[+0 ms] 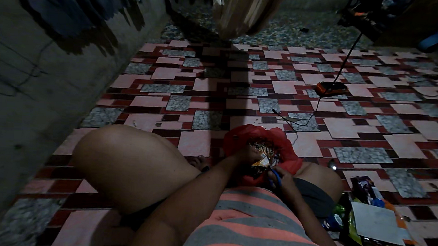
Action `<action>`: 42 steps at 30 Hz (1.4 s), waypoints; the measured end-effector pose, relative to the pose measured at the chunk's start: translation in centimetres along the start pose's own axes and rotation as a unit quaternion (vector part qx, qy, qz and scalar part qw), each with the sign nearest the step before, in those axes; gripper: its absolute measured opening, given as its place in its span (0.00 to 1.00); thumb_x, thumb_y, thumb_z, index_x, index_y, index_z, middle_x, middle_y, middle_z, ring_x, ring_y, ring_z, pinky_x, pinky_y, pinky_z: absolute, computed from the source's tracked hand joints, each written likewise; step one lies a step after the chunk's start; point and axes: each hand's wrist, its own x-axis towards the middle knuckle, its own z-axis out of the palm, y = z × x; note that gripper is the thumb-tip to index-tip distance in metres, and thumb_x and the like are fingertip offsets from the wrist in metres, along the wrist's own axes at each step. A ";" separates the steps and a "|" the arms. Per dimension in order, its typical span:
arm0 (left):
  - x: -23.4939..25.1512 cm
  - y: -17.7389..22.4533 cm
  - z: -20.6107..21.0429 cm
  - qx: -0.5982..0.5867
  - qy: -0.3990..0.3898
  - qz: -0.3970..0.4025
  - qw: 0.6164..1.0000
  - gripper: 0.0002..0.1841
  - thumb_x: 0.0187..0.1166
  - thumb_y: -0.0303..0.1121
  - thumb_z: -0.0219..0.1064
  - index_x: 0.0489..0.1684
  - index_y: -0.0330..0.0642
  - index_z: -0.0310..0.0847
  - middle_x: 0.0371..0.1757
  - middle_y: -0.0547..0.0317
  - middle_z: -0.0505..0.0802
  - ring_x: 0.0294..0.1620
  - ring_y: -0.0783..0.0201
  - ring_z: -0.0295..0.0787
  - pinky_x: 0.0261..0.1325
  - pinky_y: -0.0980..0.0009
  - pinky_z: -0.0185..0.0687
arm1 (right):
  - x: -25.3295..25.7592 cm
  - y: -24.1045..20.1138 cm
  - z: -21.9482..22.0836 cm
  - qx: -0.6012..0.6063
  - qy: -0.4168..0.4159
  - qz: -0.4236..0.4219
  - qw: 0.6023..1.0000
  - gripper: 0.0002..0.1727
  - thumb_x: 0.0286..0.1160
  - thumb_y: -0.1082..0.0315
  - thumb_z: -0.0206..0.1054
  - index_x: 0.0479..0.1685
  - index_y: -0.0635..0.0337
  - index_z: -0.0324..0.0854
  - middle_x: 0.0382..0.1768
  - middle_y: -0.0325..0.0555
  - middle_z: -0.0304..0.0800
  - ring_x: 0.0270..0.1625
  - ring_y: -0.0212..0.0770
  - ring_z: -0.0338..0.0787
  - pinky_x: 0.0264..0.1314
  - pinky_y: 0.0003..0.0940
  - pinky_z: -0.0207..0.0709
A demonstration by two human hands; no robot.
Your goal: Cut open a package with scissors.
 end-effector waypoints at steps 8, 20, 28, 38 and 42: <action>-0.1 0.3 0.1 0.035 -0.010 0.000 0.999 0.15 0.87 0.37 0.62 0.47 0.30 0.84 0.39 0.53 0.86 0.37 0.68 0.78 0.47 0.66 0.77 | 0.4 1.1 0.1 0.025 0.038 -0.043 0.998 0.10 0.74 0.66 0.71 0.45 0.65 0.84 0.25 0.36 0.85 0.23 0.27 0.81 0.28 0.24 0.78; -0.1 -0.3 -0.2 -0.026 0.132 0.043 0.990 0.14 0.84 0.35 0.67 0.54 0.31 0.83 0.45 0.48 0.89 0.42 0.64 0.84 0.53 0.64 0.82 | 0.6 0.7 -0.2 0.091 0.003 0.021 0.996 0.17 0.88 0.59 0.57 0.56 0.65 0.78 0.32 0.40 0.87 0.24 0.28 0.80 0.26 0.23 0.76; -0.1 -0.7 0.7 -0.033 0.153 0.038 0.987 0.18 0.77 0.36 0.74 0.55 0.29 0.85 0.49 0.44 0.91 0.48 0.60 0.89 0.59 0.61 0.84 | 0.3 0.4 0.1 0.065 -0.006 -0.008 0.998 0.13 0.82 0.64 0.63 0.53 0.67 0.79 0.29 0.39 0.87 0.23 0.27 0.82 0.25 0.21 0.77; -0.3 -0.5 1.8 -0.153 0.129 0.001 0.980 0.17 0.79 0.33 0.73 0.59 0.32 0.80 0.44 0.50 0.90 0.33 0.67 0.88 0.39 0.71 0.88 | 0.3 0.3 0.2 0.021 0.014 -0.005 1.000 0.15 0.80 0.62 0.68 0.53 0.66 0.82 0.33 0.40 0.86 0.27 0.27 0.82 0.31 0.23 0.80; -0.3 -0.4 1.8 -0.178 0.121 -0.015 0.976 0.17 0.80 0.31 0.71 0.61 0.31 0.78 0.44 0.50 0.89 0.31 0.67 0.87 0.37 0.72 0.87 | 0.4 0.8 0.2 0.017 0.037 -0.026 0.999 0.13 0.77 0.65 0.70 0.48 0.67 0.84 0.29 0.38 0.86 0.27 0.27 0.82 0.32 0.23 0.79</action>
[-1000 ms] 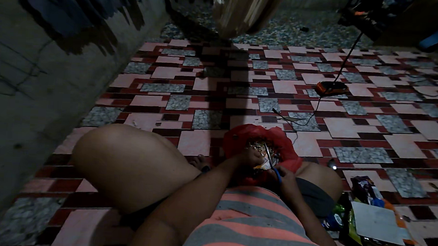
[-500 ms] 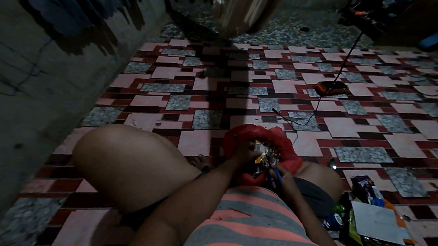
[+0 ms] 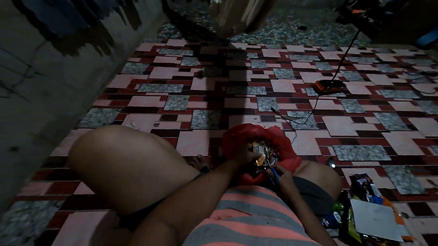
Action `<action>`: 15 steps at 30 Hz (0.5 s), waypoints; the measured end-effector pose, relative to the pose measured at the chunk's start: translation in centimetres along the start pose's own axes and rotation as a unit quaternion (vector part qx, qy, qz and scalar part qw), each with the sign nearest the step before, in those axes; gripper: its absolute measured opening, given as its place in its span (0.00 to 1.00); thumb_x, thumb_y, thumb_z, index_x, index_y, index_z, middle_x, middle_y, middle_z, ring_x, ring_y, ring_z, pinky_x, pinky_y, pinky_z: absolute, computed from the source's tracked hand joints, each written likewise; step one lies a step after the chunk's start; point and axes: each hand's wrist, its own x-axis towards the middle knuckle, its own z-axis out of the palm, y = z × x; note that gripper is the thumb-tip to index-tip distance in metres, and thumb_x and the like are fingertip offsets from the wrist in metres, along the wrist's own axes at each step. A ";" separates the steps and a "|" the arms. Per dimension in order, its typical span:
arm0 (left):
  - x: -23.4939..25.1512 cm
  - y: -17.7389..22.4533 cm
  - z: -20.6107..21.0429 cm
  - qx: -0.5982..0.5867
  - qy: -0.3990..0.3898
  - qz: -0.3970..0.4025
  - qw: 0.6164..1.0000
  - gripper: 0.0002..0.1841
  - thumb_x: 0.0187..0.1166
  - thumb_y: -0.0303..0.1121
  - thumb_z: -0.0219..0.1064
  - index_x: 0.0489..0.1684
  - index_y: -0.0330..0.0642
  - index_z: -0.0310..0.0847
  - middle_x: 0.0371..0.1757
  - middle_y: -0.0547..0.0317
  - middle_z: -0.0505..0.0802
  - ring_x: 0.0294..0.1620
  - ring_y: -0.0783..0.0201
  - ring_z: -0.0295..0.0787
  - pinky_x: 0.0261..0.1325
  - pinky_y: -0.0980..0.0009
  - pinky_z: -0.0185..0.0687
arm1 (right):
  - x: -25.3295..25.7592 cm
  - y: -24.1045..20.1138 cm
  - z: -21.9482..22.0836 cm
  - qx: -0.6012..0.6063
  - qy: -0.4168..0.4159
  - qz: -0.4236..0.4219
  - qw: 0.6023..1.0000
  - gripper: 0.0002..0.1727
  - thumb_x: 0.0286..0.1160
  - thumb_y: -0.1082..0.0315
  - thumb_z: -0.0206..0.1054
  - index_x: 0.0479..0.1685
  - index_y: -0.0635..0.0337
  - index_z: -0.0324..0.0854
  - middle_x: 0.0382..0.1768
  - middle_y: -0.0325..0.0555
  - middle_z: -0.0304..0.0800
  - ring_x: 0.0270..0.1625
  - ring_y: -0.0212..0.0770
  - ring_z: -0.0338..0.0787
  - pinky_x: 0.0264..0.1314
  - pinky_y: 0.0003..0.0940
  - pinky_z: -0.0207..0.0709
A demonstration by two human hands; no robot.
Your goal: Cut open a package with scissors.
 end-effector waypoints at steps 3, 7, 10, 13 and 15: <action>0.1 0.0 0.0 -0.003 -0.003 -0.005 1.000 0.17 0.80 0.31 0.71 0.61 0.32 0.78 0.44 0.50 0.89 0.31 0.68 0.87 0.37 0.73 0.87 | 0.0 0.0 0.1 0.012 0.010 -0.005 1.000 0.10 0.76 0.67 0.71 0.45 0.66 0.84 0.26 0.37 0.85 0.24 0.27 0.81 0.29 0.23 0.78; 0.2 0.0 0.0 0.005 -0.004 -0.007 1.000 0.17 0.81 0.32 0.70 0.61 0.32 0.78 0.43 0.51 0.89 0.31 0.68 0.86 0.37 0.72 0.86 | -0.2 -0.2 0.0 0.011 0.003 0.003 1.000 0.13 0.76 0.63 0.71 0.46 0.65 0.84 0.26 0.37 0.85 0.23 0.28 0.81 0.27 0.25 0.78; 0.1 0.0 0.0 0.014 -0.008 0.006 1.000 0.16 0.79 0.32 0.72 0.59 0.32 0.81 0.41 0.52 0.90 0.31 0.68 0.87 0.38 0.72 0.86 | -0.2 -0.5 -0.2 0.020 -0.044 0.021 0.999 0.20 0.76 0.59 0.68 0.56 0.67 0.79 0.32 0.38 0.86 0.27 0.29 0.84 0.32 0.25 0.82; 0.0 0.1 0.0 0.022 -0.013 -0.002 1.000 0.16 0.78 0.33 0.73 0.57 0.33 0.81 0.41 0.52 0.90 0.33 0.68 0.87 0.40 0.71 0.86 | -0.1 -0.3 -0.1 0.037 -0.049 0.020 0.998 0.21 0.76 0.58 0.68 0.56 0.66 0.78 0.33 0.39 0.86 0.28 0.29 0.84 0.32 0.25 0.82; 0.0 0.1 0.2 0.005 -0.015 -0.009 1.000 0.16 0.78 0.32 0.72 0.58 0.32 0.79 0.41 0.52 0.90 0.31 0.68 0.87 0.37 0.71 0.86 | 0.0 -0.1 -0.1 0.035 -0.034 0.016 0.999 0.20 0.76 0.57 0.69 0.54 0.66 0.80 0.32 0.39 0.85 0.27 0.29 0.83 0.31 0.24 0.81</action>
